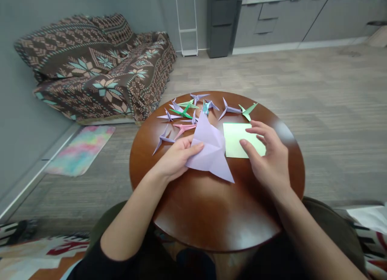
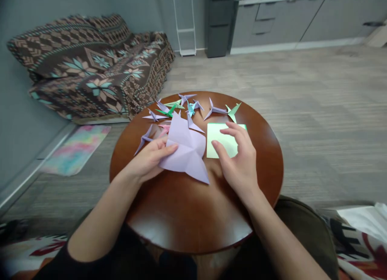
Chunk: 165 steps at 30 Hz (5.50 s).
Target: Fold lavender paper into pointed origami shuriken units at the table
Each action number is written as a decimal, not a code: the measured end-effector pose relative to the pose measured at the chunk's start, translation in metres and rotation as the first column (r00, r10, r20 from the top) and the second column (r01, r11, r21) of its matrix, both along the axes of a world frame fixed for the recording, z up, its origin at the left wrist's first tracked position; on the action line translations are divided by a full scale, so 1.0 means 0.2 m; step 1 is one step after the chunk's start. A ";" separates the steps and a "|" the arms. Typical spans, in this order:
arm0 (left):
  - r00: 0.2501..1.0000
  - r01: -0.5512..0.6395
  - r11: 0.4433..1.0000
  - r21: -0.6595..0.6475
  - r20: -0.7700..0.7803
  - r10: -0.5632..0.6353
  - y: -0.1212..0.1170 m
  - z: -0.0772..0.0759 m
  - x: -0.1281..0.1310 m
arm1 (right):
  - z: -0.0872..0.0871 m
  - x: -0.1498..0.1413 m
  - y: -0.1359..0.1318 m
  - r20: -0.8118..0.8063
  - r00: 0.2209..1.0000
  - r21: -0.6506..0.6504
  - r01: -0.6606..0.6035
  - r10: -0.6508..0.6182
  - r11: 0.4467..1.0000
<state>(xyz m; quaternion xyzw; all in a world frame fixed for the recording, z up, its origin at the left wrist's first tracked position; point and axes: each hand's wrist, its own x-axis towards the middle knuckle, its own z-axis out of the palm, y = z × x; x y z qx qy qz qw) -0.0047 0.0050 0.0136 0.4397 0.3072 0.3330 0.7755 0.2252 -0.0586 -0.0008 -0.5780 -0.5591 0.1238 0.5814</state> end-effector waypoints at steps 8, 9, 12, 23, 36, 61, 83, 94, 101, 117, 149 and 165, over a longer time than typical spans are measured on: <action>0.999 0.036 0.990 0.133 -0.015 -0.034 -0.03 0.01 0.03 | 0.10 -0.14 -0.11 0.035 0.920 -0.214 -0.374 0.390 0.903; 0.999 0.025 0.984 0.177 -0.043 -0.017 -0.03 0.01 0.03 | 0.09 -0.13 -0.11 0.037 0.921 -0.218 -0.371 0.387 0.903; 0.988 -0.039 0.940 0.340 -0.128 0.088 -0.03 0.02 0.03 | 0.07 -0.12 -0.10 0.103 0.928 -0.215 -0.331 0.358 0.919; 0.921 -0.167 0.827 0.536 -0.215 0.325 -0.04 0.02 0.00 | 0.05 -0.07 -0.07 0.082 0.982 0.037 -0.176 0.173 0.984; 0.894 -0.123 0.845 0.520 -0.312 0.322 -0.03 0.03 0.02 | 0.02 -0.03 -0.01 -0.409 0.894 -0.137 -0.257 0.181 0.957; 0.990 0.082 0.949 0.304 -0.134 -0.043 -0.05 0.03 0.03 | 0.02 -0.09 -0.02 -0.345 0.893 0.017 -0.301 0.288 0.953; 0.971 0.234 0.924 0.303 -0.033 -0.235 -0.06 0.03 0.00 | 0.02 -0.10 -0.08 0.483 0.867 0.258 -0.271 0.119 0.927; 0.930 0.324 0.800 0.504 -0.324 -0.173 -0.06 0.06 0.02 | 0.02 -0.13 -0.08 0.140 0.976 0.093 -0.178 0.164 0.980; 0.942 0.210 0.822 0.530 -0.335 -0.024 -0.05 0.03 0.04 | 0.02 -0.15 -0.10 0.034 0.926 0.062 -0.376 0.375 0.924; 0.950 0.025 0.959 0.283 -0.304 0.064 -0.04 0.01 0.05 | 0.00 -0.03 0.00 0.056 0.842 0.049 -0.539 0.536 0.841; 0.949 -0.125 0.949 0.290 -0.245 0.199 -0.07 -0.04 0.09 | 0.02 -0.15 -0.07 0.707 0.694 0.107 -0.289 0.132 0.951; 0.949 0.032 0.965 0.262 -0.311 0.053 -0.04 -0.06 0.06 | 0.02 -0.11 -0.06 0.683 0.714 0.044 -0.250 0.154 0.967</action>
